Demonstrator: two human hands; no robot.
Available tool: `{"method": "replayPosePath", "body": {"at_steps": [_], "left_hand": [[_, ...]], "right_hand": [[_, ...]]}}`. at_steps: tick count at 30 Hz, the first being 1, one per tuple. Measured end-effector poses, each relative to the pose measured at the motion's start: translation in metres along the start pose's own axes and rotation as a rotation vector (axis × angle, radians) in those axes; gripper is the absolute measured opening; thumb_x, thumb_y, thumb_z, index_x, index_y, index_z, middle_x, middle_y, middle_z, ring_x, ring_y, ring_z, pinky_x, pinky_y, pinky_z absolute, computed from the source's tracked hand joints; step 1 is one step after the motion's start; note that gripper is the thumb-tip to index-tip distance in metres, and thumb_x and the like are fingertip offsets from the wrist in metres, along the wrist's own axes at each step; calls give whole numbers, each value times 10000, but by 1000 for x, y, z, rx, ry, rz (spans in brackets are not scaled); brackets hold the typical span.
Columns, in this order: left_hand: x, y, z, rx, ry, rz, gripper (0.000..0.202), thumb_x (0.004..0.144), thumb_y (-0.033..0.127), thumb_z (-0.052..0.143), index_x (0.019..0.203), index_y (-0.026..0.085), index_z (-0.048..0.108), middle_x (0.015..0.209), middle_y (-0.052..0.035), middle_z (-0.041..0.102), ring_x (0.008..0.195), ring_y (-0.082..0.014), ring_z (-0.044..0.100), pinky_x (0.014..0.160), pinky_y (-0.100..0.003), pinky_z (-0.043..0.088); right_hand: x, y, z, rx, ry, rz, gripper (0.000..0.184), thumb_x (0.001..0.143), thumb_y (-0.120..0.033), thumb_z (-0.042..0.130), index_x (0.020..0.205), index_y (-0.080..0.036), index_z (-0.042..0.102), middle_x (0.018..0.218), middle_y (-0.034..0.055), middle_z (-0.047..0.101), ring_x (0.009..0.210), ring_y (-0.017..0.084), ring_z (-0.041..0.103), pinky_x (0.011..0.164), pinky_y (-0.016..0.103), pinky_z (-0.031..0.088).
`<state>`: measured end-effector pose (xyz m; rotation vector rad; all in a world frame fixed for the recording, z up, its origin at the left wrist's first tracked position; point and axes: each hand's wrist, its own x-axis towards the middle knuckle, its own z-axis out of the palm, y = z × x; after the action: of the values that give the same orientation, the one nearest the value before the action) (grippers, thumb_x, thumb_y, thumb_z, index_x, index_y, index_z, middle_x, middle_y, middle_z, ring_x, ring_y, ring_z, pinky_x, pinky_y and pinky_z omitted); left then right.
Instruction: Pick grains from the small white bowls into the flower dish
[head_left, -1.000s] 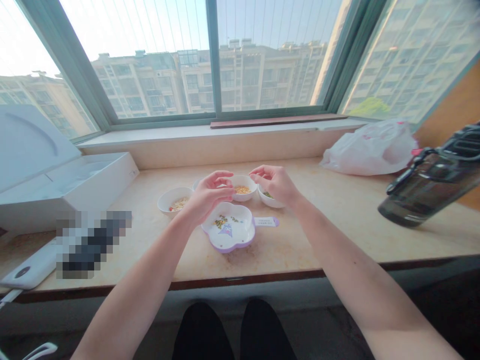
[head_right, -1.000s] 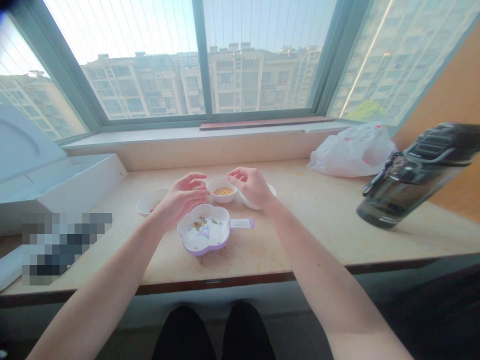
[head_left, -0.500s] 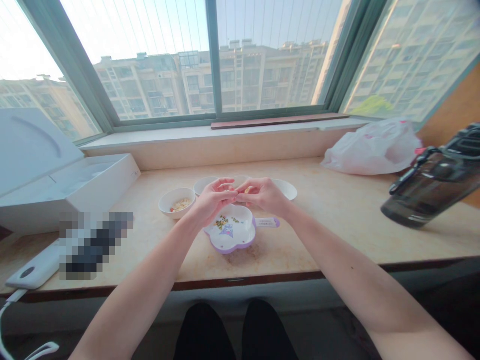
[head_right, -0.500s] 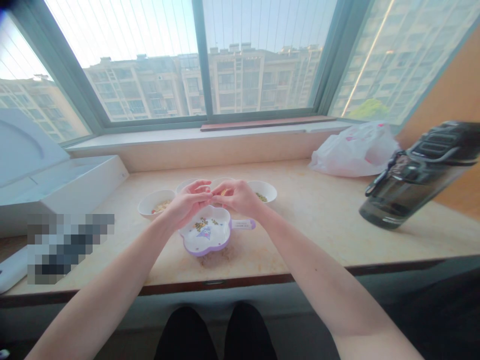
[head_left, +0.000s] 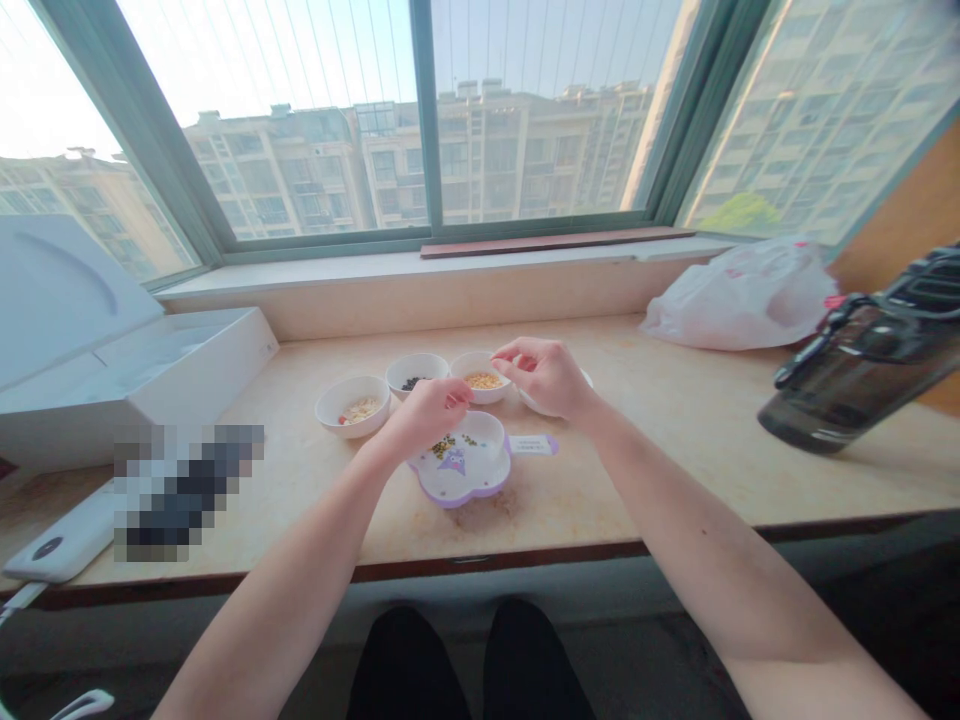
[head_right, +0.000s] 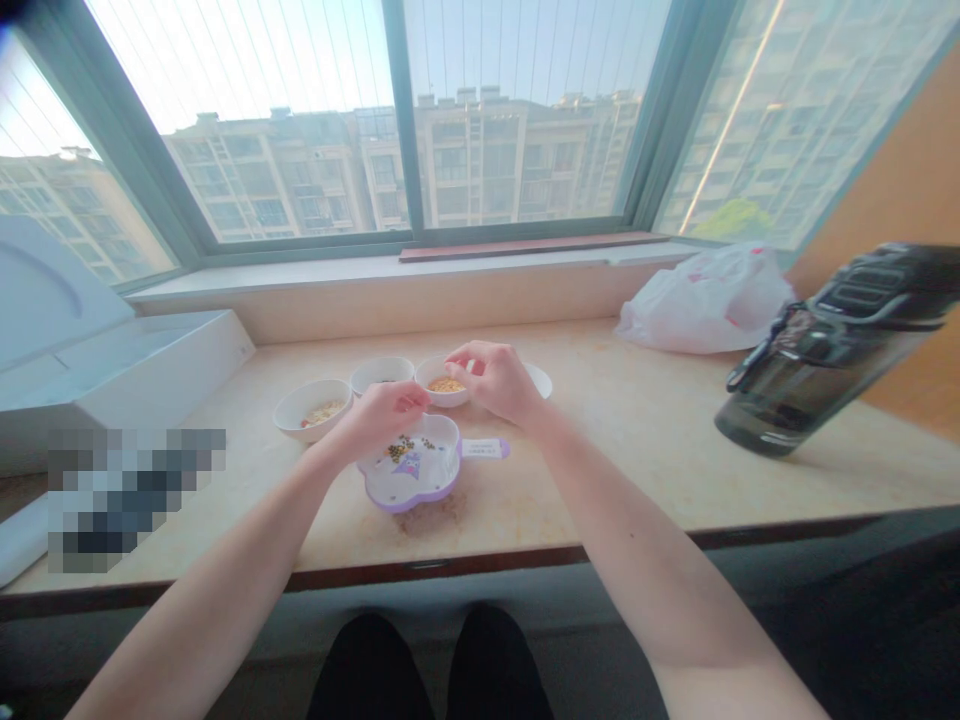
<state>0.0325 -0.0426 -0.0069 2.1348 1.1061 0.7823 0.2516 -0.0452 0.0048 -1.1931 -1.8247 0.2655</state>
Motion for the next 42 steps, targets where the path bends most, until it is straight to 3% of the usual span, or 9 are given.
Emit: {"method": "replayPosePath", "body": {"at_steps": [4,11,15,22,27,32,42], "left_hand": [[0,-6,-2,346,-152,148,314,792,59,473,876,207,737,854,-32,726,821,-191,639,744,-289,448],[-3,-2,-7,490,-193,152,228,809,86,457,786,206,650,747,-11,637,687,-164,540,616,-287,318],[-2,-7,-1,488,-259,181,229,834,98,448,758,192,642,768,-26,665,753,-178,576,637,-290,329],[-1,-6,7,561,-318,214,232,842,72,480,813,182,681,904,-41,738,847,-192,654,688,-285,382],[-2,-3,11,661,-330,247,249,839,43,481,851,190,681,972,-46,741,840,-181,670,649,-270,384],[-4,-1,14,718,-333,259,264,816,22,475,831,190,677,956,-48,733,803,-171,659,629,-265,387],[-6,-2,8,616,-293,197,242,855,74,477,729,188,648,809,-54,701,719,-183,621,632,-284,366]], "right_hand": [[8,15,-15,-301,-19,221,194,868,-261,634,876,-183,811,872,66,791,751,191,679,729,294,495],[9,30,-28,-608,-142,486,264,829,-237,606,970,-231,829,1000,80,803,937,261,725,742,310,512],[9,31,-29,-663,-195,561,281,820,-252,625,1016,-247,827,1010,81,802,947,273,727,753,324,524],[8,28,-29,-663,-228,544,286,841,-253,616,1045,-240,816,1104,86,792,1018,275,722,825,328,525],[8,26,-28,-645,-223,535,293,860,-263,600,1063,-238,809,1120,92,790,1036,280,721,833,331,524],[7,26,-25,-605,-239,521,275,865,-253,602,1048,-237,806,1114,86,794,1044,271,724,850,325,518],[5,23,-23,-515,-226,441,241,866,-278,620,1005,-226,811,1030,86,803,946,251,734,769,298,515]]}}
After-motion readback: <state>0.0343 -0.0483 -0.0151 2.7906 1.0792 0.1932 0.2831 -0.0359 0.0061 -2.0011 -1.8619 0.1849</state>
